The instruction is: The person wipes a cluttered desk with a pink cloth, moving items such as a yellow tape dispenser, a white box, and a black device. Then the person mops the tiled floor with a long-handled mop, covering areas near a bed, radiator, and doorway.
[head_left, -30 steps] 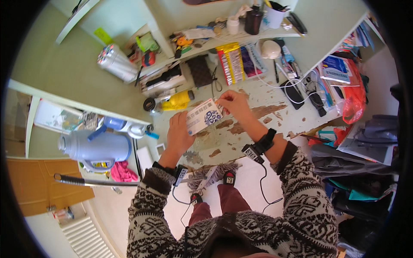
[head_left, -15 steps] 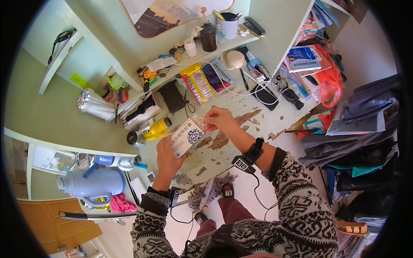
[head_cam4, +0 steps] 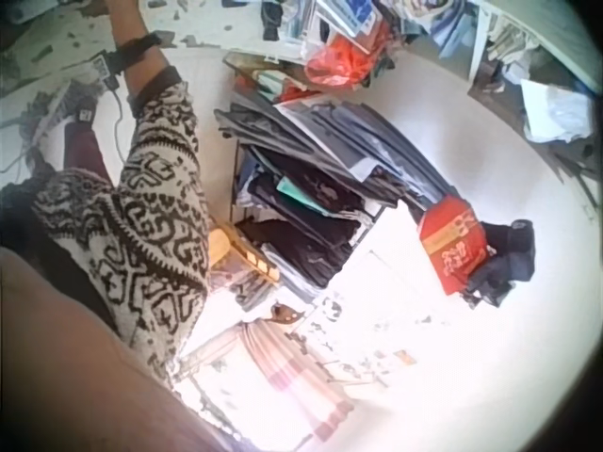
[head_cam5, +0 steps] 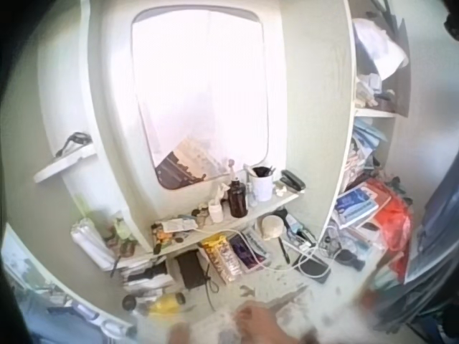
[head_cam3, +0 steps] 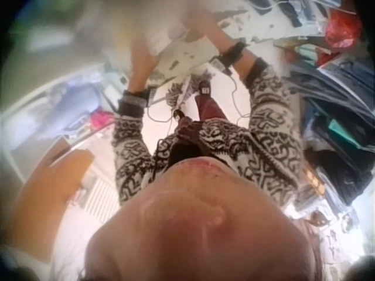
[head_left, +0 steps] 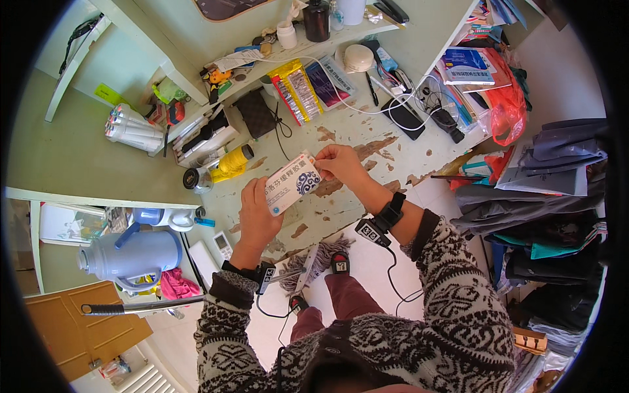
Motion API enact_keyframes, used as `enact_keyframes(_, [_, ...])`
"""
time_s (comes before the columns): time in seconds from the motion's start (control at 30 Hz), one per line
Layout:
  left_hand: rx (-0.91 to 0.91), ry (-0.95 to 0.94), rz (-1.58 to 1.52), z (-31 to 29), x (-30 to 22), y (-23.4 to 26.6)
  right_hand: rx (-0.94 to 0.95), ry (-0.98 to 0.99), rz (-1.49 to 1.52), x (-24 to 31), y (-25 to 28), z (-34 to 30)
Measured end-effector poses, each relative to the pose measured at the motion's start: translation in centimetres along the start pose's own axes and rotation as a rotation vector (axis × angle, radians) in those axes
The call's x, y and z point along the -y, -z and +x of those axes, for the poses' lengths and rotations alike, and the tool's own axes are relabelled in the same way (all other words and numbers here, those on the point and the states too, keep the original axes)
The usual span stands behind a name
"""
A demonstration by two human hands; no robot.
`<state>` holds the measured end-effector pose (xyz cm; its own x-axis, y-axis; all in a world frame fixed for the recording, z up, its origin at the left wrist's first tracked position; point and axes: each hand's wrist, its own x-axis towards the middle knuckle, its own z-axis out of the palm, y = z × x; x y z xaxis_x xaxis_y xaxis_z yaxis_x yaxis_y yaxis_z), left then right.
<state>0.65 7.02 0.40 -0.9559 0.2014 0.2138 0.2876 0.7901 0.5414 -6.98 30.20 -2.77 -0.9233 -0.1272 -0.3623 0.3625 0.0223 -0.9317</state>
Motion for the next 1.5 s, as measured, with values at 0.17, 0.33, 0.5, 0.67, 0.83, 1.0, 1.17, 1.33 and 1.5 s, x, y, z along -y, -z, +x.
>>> enact_keyframes(0.17, [0.033, -0.011, -0.027, 0.2, 0.0, 0.0, 0.111, 0.079, -0.163, -0.6, 0.3, 0.2])
enact_keyframes(0.33, [0.079, 0.109, -0.152, 0.9, -0.1, -0.2, 0.07, 0.404, -0.32, 0.8, 1.9, 0.7])
enact_keyframes(0.5, [0.106, 0.083, -0.196, 1.8, -0.5, -0.3, 0.12, -0.083, -0.08, 3.5, 3.2, -0.7])
enact_keyframes(0.67, [0.166, 0.022, -0.18, 2.2, -1.5, -0.6, 0.41, -0.045, -0.141, 5.4, 2.9, -3.4])
enact_keyframes(0.83, [0.078, -0.051, -0.157, 2.5, -2.5, -0.8, 0.285, 0.002, -0.046, 6.2, 4.7, -3.6])
enact_keyframes(1.0, [0.032, -0.015, -0.116, -0.3, -0.2, 0.4, -0.238, -0.031, 0.231, 5.9, 11.4, -0.6])
enact_keyframes(1.17, [0.011, 0.495, -0.239, -8.5, 4.3, 1.6, -0.53, 0.054, 0.499, 5.0, 18.9, 5.0])
enact_keyframes(1.33, [0.333, 0.504, 0.024, -15.3, 5.2, 1.3, -0.662, 0.163, 0.538, 6.1, 21.3, 12.2])
enact_keyframes(1.5, [0.66, 0.339, 0.206, -16.9, 3.5, 0.5, -0.642, 0.19, 0.693, 7.2, 21.1, 17.4])
